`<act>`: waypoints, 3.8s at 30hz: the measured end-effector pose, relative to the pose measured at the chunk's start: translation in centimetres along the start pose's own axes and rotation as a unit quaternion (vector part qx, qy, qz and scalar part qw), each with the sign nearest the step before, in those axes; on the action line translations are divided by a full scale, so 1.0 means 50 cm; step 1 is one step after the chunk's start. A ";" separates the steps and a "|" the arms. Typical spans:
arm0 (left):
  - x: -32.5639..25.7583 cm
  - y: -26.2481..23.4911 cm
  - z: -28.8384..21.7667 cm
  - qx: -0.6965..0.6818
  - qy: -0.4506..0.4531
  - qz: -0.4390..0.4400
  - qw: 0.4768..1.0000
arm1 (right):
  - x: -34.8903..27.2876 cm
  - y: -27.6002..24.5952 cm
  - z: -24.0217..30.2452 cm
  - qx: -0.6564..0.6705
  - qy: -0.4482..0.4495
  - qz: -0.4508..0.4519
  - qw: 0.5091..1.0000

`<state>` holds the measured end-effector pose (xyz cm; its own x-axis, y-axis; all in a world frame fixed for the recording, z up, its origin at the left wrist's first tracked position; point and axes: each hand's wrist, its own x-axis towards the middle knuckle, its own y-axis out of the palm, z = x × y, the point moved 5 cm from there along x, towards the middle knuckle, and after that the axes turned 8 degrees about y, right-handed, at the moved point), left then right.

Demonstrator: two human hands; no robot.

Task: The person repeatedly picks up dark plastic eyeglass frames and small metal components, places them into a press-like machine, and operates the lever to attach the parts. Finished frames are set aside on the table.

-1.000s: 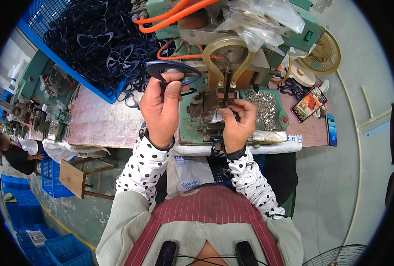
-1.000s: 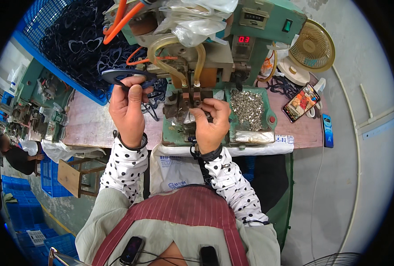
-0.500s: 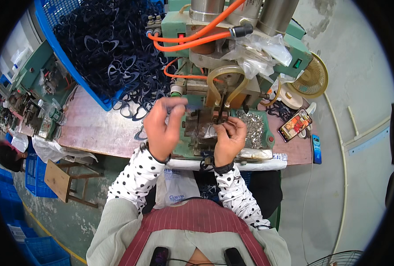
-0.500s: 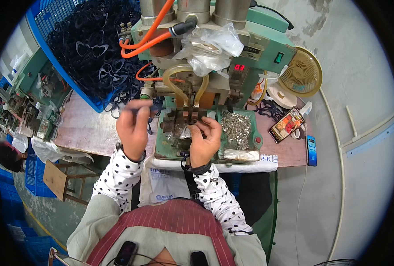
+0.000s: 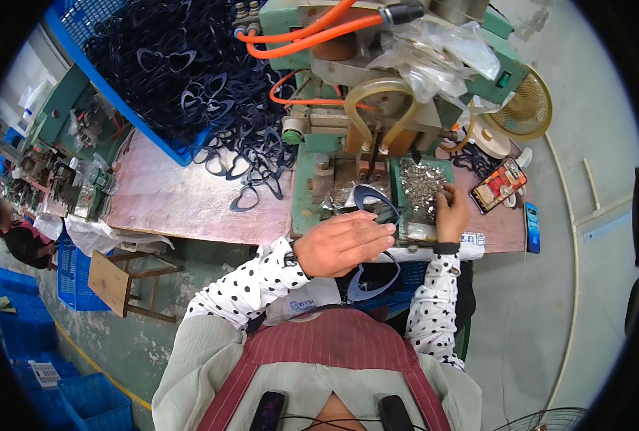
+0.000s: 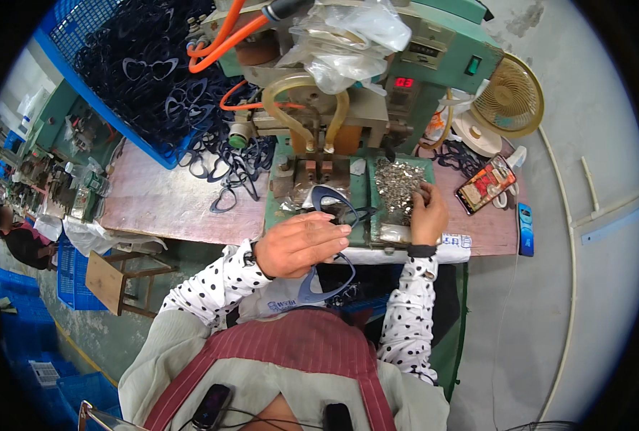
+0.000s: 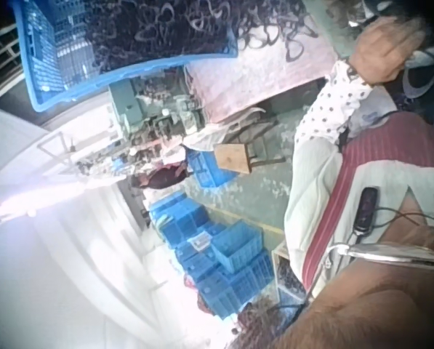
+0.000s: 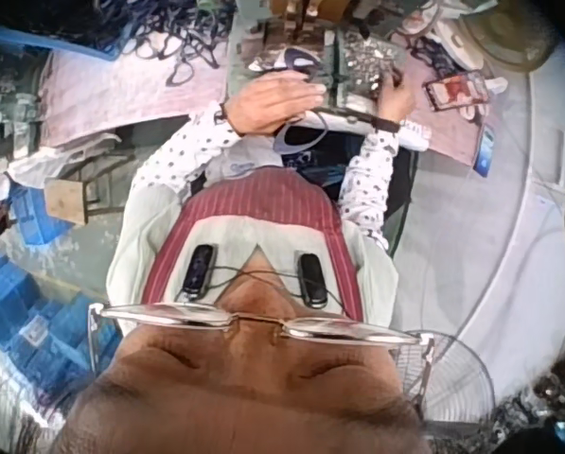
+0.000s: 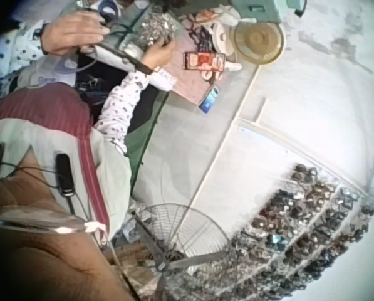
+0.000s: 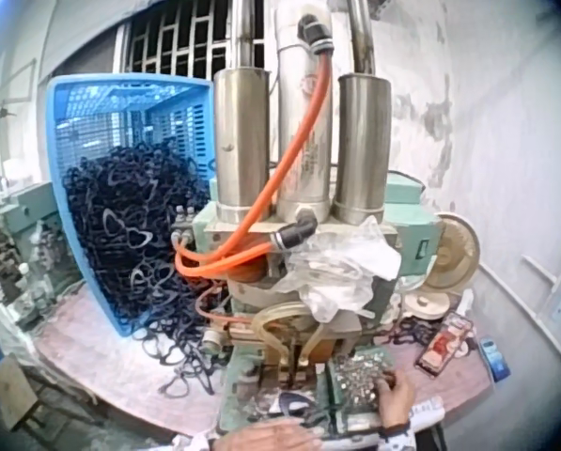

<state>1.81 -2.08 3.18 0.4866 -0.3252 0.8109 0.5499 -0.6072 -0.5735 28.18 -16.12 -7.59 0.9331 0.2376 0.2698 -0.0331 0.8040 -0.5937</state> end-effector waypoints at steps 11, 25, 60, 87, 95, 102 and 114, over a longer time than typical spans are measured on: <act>0.003 0.007 -0.006 0.020 -0.032 0.072 0.997 | -0.031 -0.001 0.021 0.003 -0.120 -0.087 0.989; -0.439 -0.075 0.321 0.477 -0.637 0.137 0.590 | -0.046 -0.013 0.050 -0.025 -0.074 -0.115 0.990; 0.017 -0.021 -0.025 0.072 0.043 -0.027 0.996 | -0.134 0.012 0.359 0.316 0.024 0.223 0.922; 0.025 -0.004 0.005 -0.049 0.033 0.050 0.997 | -0.066 0.004 0.232 0.302 0.004 0.069 0.951; 0.011 0.002 0.022 -0.045 0.037 0.044 0.997 | -0.015 0.002 0.037 -0.033 -0.043 0.029 0.998; 0.023 0.000 0.018 -0.085 0.026 0.077 0.993 | -0.041 0.000 0.052 -0.114 -0.162 -0.031 0.980; -0.532 -0.203 0.098 0.452 -0.383 0.155 0.791 | -0.047 -0.013 0.051 -0.016 -0.111 -0.131 0.985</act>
<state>-13.41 16.31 -13.14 0.7710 0.3877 0.5052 0.4161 0.2939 -0.8605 25.09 -15.82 -5.88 0.8068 0.1407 0.5738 0.2133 0.8364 -0.5050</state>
